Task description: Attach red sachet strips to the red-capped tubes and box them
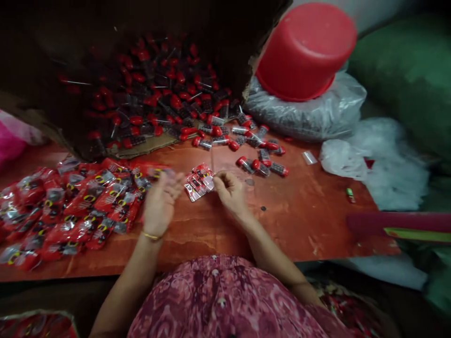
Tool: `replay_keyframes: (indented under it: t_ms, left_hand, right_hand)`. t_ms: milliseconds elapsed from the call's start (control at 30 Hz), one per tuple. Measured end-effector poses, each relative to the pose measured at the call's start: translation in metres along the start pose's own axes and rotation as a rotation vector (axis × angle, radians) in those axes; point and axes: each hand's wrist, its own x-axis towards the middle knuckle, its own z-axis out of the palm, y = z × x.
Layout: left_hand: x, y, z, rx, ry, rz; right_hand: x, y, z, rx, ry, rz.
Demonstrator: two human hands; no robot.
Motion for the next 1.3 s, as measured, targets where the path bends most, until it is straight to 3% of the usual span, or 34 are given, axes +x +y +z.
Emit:
replay_keyframes:
  t_ms: [100, 133, 200, 267, 300, 367, 433, 500, 567, 667, 800, 900, 1100, 1200, 1300]
  left_hand:
    - [0.015, 0.044, -0.03, -0.132, 0.298, 0.319]
    - [0.018, 0.055, -0.038, -0.187, 0.352, 0.406]
    - [0.02, 0.064, -0.045, -0.216, 0.358, 0.482]
    - [0.02, 0.053, -0.039, -0.115, 0.282, 0.428]
    - [0.019, 0.041, -0.032, -0.026, 0.262, 0.41]
    - [0.021, 0.011, -0.012, 0.385, 0.103, 0.386]
    - [0.027, -0.019, 0.008, 0.852, -0.082, 0.469]
    - [0.035, -0.038, 0.024, 1.255, -0.183, 0.557]
    - [0.044, -0.047, 0.033, 1.55, -0.232, 0.571]
    - [0.053, -0.046, 0.035, 1.751, -0.23, 0.53]
    - [0.055, -0.044, 0.029, 1.759, -0.225, 0.545]
    - [0.051, -0.045, 0.025, 1.71, -0.192, 0.567]
    - [0.026, -0.042, 0.033, 1.53, -0.144, 0.675]
    - [0.014, -0.039, 0.036, 1.313, -0.135, 0.723]
    - [0.006, -0.037, 0.034, 0.935, -0.122, 0.519]
  right_hand:
    - [0.012, 0.024, -0.033, -0.464, 0.201, -0.048]
    - [0.017, 0.034, -0.041, -0.614, 0.202, -0.049]
    - [0.026, 0.052, -0.051, -0.833, 0.137, -0.058]
    - [0.031, 0.065, -0.051, -0.955, 0.072, -0.076]
    - [0.032, 0.069, -0.049, -0.986, 0.06, -0.086]
    - [0.03, 0.073, -0.044, -1.001, 0.063, -0.105]
    - [0.025, 0.074, -0.041, -0.986, 0.076, -0.126]
    - [0.018, 0.077, -0.04, -0.963, 0.09, -0.152]
    - [0.011, 0.08, -0.04, -0.938, 0.108, -0.177]
    - [0.004, 0.084, -0.04, -0.888, 0.139, -0.208]
    - [0.001, 0.073, -0.038, -0.799, 0.221, -0.233]
    - [-0.001, 0.052, -0.028, -0.586, 0.218, -0.237]
    - [0.001, 0.016, 0.012, 0.18, 0.005, 0.105]
    - [0.005, 0.01, 0.022, 0.359, -0.002, 0.169]
    - [0.003, 0.008, 0.019, 0.299, 0.09, 0.152]
